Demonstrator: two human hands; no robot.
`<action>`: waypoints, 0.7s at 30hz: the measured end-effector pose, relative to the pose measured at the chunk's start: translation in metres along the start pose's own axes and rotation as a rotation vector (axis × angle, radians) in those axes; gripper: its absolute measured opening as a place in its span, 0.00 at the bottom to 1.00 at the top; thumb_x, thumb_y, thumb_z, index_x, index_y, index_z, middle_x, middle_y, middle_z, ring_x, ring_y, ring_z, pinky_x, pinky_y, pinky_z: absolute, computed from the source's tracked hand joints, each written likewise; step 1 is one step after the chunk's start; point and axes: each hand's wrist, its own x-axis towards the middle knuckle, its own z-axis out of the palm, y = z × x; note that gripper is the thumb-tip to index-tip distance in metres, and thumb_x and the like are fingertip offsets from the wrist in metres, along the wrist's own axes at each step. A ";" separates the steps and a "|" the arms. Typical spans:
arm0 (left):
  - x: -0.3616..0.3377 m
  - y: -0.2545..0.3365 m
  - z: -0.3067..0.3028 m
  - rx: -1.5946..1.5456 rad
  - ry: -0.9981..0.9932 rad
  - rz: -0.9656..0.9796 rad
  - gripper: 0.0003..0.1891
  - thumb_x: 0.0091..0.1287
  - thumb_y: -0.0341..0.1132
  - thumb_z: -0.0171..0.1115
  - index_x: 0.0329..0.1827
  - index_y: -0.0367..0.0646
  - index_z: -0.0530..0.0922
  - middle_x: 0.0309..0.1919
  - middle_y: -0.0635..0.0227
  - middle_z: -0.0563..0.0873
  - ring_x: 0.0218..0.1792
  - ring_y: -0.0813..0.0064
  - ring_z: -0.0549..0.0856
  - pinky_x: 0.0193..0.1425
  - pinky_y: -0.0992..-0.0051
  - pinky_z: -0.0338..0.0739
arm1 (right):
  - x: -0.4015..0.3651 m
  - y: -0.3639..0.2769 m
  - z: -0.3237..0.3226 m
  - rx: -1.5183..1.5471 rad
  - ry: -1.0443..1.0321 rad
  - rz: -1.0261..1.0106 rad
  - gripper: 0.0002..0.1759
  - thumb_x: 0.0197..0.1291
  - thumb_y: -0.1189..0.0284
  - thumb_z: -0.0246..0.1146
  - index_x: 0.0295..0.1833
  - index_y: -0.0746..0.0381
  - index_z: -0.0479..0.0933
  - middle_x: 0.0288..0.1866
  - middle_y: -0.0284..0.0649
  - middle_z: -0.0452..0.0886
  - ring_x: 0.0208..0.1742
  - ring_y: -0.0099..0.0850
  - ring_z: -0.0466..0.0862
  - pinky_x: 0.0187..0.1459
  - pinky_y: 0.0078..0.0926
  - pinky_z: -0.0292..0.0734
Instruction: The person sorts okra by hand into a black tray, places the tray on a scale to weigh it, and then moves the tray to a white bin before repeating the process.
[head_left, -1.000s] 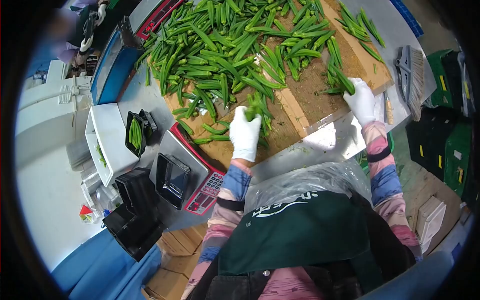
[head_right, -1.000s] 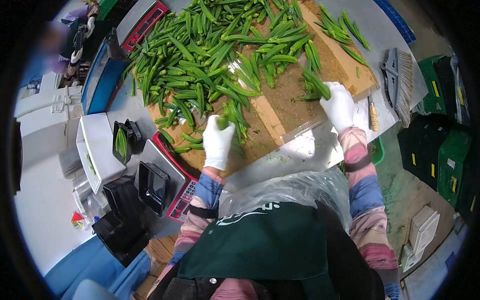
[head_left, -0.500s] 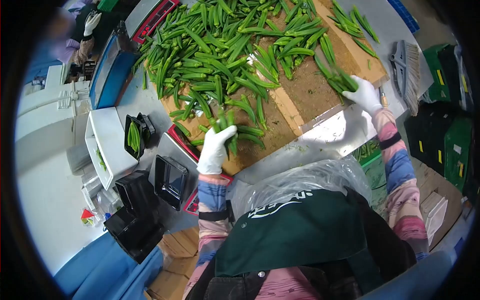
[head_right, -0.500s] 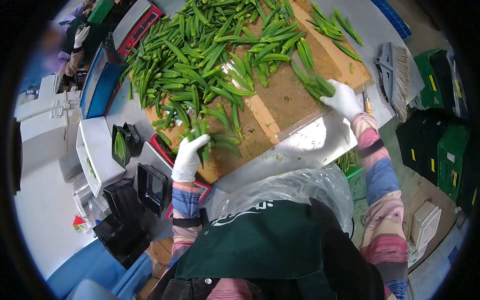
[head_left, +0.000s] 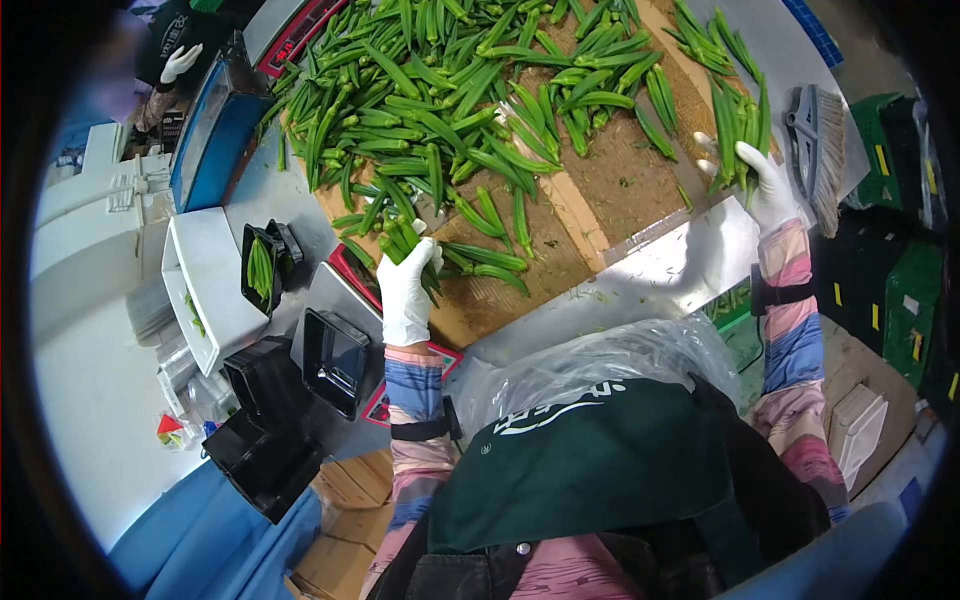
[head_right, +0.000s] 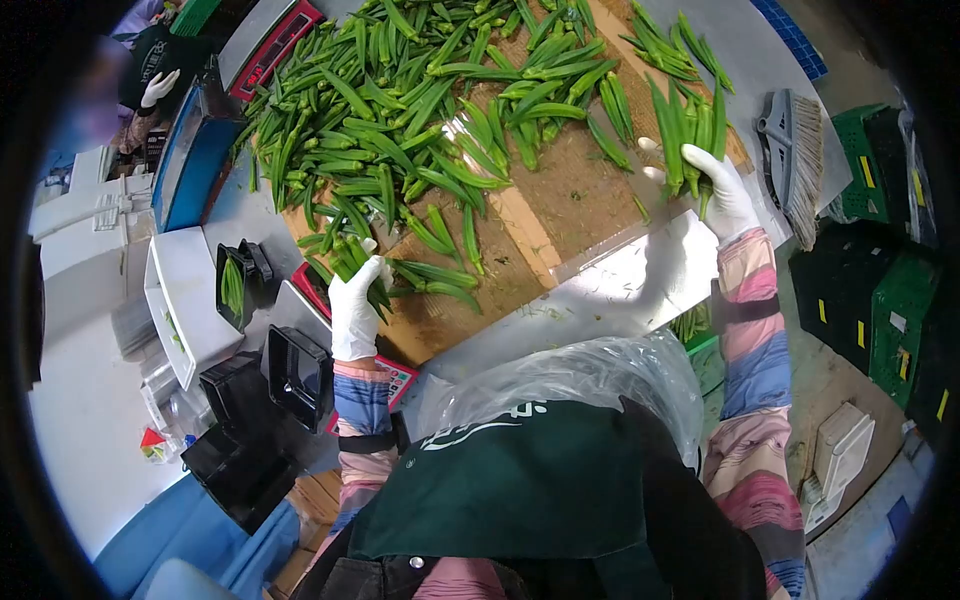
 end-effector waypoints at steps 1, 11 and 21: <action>0.002 -0.004 -0.004 0.021 0.004 0.012 0.16 0.67 0.28 0.68 0.57 0.34 0.80 0.35 0.68 0.85 0.34 0.76 0.84 0.39 0.77 0.78 | 0.000 0.002 -0.016 0.081 -0.028 0.027 0.26 0.73 0.72 0.61 0.72 0.68 0.69 0.66 0.52 0.81 0.67 0.43 0.82 0.53 0.44 0.86; 0.025 -0.023 0.017 0.663 0.023 0.414 0.11 0.66 0.26 0.71 0.51 0.39 0.84 0.43 0.68 0.90 0.45 0.75 0.87 0.53 0.75 0.80 | 0.025 0.038 0.005 0.007 -0.171 0.078 0.34 0.66 0.77 0.62 0.77 0.70 0.63 0.69 0.54 0.77 0.56 0.34 0.85 0.53 0.34 0.81; 0.040 -0.020 0.044 0.909 -0.308 0.708 0.18 0.58 0.23 0.70 0.51 0.42 0.80 0.49 0.63 0.88 0.54 0.60 0.85 0.61 0.63 0.78 | -0.018 0.093 0.054 -0.350 -0.093 0.357 0.34 0.60 0.74 0.69 0.72 0.69 0.72 0.60 0.45 0.85 0.55 0.32 0.86 0.60 0.29 0.78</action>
